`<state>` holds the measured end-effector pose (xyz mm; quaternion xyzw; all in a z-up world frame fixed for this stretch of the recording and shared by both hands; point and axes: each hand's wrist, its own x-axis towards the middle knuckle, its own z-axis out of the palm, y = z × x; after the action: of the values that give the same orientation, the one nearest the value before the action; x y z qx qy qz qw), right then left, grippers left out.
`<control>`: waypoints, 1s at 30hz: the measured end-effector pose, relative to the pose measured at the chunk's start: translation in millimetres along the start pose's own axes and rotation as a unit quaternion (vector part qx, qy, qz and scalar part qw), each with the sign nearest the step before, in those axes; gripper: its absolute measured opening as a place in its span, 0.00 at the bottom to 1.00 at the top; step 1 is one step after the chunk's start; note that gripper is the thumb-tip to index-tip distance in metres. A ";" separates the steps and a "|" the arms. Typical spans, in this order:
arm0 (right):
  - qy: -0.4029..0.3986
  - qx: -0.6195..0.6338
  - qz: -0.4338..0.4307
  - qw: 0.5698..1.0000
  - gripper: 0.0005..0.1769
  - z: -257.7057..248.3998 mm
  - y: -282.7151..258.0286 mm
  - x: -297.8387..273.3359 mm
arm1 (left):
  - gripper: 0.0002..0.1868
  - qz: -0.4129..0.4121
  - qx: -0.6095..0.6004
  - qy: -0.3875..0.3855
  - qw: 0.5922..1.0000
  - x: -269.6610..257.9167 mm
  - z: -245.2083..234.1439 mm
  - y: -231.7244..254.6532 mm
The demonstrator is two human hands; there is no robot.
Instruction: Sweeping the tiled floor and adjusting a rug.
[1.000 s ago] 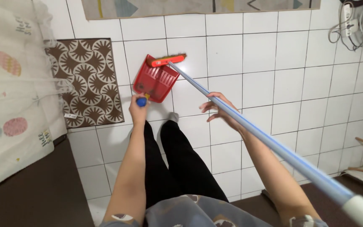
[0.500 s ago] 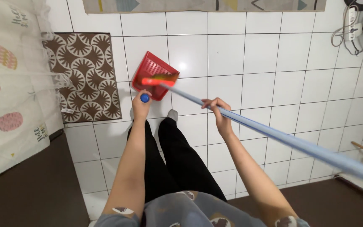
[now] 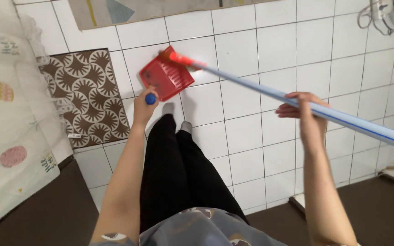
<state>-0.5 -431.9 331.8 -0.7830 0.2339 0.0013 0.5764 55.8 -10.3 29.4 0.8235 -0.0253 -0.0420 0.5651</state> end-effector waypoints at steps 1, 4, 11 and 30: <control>0.005 0.000 0.004 1.000 0.20 -5.2 0.7 3.5 | 0.14 0.000 -0.001 -0.006 1.000 10.2 4.2 2.4; 0.052 -0.007 -0.028 0.998 0.19 -15.8 12.2 24.9 | 0.13 0.003 0.001 -0.052 0.999 45.8 17.4 4.4; 0.113 -0.031 -0.115 0.986 0.16 -9.1 94.9 132.7 | 0.14 0.042 -0.012 -0.106 0.993 104.7 51.8 -1.9; 0.090 0.065 0.091 0.990 0.15 118.9 107.4 18.5 | 0.14 -0.058 0.026 -0.161 0.985 142.2 87.7 1.1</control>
<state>8.3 -355.6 190.0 -0.7165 0.3545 -0.0320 0.5999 188.8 -104.8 -6.7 0.8203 -0.0693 -0.2055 0.5292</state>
